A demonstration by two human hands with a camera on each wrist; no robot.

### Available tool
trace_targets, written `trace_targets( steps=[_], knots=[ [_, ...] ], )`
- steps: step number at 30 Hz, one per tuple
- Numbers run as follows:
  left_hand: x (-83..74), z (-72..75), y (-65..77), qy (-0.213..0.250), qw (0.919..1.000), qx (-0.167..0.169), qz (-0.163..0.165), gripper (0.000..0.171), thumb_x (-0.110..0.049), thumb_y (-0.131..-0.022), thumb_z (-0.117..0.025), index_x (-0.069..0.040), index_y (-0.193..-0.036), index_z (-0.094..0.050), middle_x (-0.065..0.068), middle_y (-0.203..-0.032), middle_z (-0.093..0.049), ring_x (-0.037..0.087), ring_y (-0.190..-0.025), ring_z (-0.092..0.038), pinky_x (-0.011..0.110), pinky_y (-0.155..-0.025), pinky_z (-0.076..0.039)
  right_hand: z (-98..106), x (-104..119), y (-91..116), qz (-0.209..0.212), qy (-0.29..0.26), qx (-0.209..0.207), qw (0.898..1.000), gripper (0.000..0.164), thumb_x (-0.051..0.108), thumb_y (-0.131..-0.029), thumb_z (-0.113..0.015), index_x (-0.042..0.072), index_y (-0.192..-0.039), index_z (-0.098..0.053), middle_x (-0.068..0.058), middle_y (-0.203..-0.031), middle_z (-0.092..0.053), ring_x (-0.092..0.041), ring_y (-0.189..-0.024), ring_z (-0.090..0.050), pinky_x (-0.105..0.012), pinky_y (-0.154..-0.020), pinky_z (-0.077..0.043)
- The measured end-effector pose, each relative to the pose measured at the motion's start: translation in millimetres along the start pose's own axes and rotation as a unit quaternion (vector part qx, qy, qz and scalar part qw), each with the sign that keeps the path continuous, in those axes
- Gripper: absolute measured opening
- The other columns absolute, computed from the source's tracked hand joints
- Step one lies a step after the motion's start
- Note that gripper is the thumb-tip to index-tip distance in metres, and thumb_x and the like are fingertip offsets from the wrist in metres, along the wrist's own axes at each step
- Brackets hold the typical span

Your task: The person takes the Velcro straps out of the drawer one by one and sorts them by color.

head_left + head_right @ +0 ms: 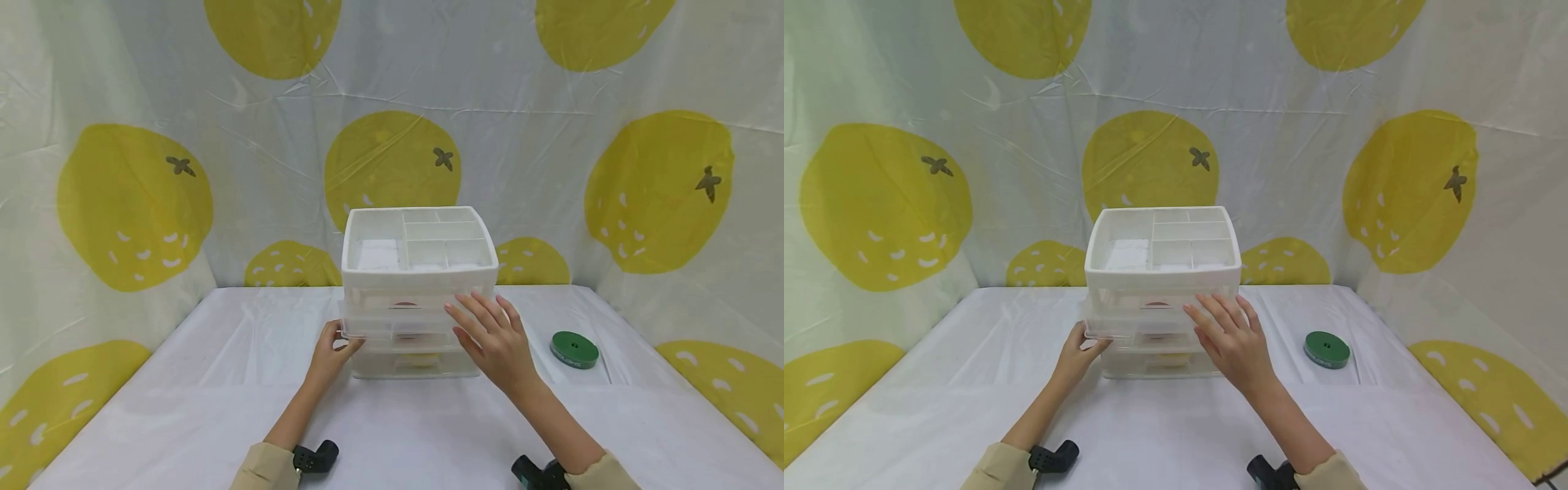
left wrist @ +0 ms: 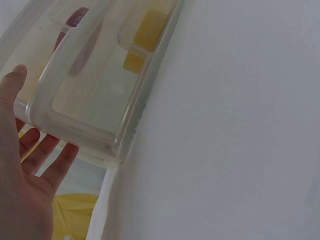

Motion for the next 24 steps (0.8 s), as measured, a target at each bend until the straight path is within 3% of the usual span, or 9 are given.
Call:
trace_targets(
  steps=[3,6,15,19,24],
  knots=[
    [0.4,-1.0,0.3,0.001,1.0,-0.001,0.004,0.039,-0.016,-0.082,-0.066,0.0,-0.114,-0.05,0.012,-0.11,-0.048,0.019,-0.095,-0.052,0.025,-0.079,-0.05,-3.9,-3.0,1.8,-0.005,0.008,0.007,1.0,0.031,0.028,-0.096,-0.043,0.016,-0.119,-0.06,-0.007,-0.121,-0.059,-0.028,-0.112,-0.052,-0.042,-0.104,-0.029],
    [15.7,-3.5,-5.2,0.006,0.9999,0.001,0.015,0.042,-0.023,-0.081,-0.068,-0.006,-0.115,-0.051,0.007,-0.11,-0.048,0.016,-0.096,-0.051,0.026,-0.082,-0.049,-7.7,-6.2,4.6,-0.013,0.022,0.022,0.999,0.033,0.03,-0.097,-0.04,0.016,-0.121,-0.058,-0.009,-0.125,-0.057,-0.029,-0.115,-0.05,-0.043,-0.108,-0.025],
    [14.9,-1.9,-6.6,-0.005,0.9997,-0.007,0.022,0.042,-0.026,-0.081,-0.068,-0.008,-0.116,-0.052,0.005,-0.105,-0.048,0.017,-0.098,-0.049,0.032,-0.085,-0.048,-24.3,-14.0,7.8,-0.057,0.028,0.045,0.997,0.037,0.032,-0.099,-0.033,0.018,-0.125,-0.054,-0.007,-0.136,-0.048,-0.029,-0.127,-0.04,-0.046,-0.112,-0.016],
    [10.7,-0.7,-5.2,0.002,0.9995,-0.005,0.03,0.042,-0.024,-0.081,-0.068,-0.007,-0.116,-0.052,0.006,-0.106,-0.047,0.017,-0.098,-0.048,0.033,-0.085,-0.047,-30.6,-14.3,10.6,-0.068,0.033,0.042,0.996,0.037,0.031,-0.1,-0.031,0.02,-0.129,-0.05,-0.004,-0.142,-0.041,-0.025,-0.133,-0.033,-0.047,-0.112,-0.015],
    [-8.8,0.9,2.4,0.001,0.9996,0.001,0.029,0.039,-0.018,-0.083,-0.065,-0.002,-0.116,-0.05,0.009,-0.107,-0.048,0.019,-0.098,-0.048,0.034,-0.084,-0.047,-37.3,-14.2,14.5,-0.072,0.06,0.056,0.994,0.039,0.03,-0.1,-0.027,0.024,-0.137,-0.04,-0.001,-0.148,-0.03,-0.022,-0.138,-0.023,-0.047,-0.111,-0.018]
  ],
)
Point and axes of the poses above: each hand's wrist, its own y-axis away from the middle knuckle, its own z-axis out of the back of the hand, x = y × z, the point moved 5 cm from there along -y, towards the middle knuckle
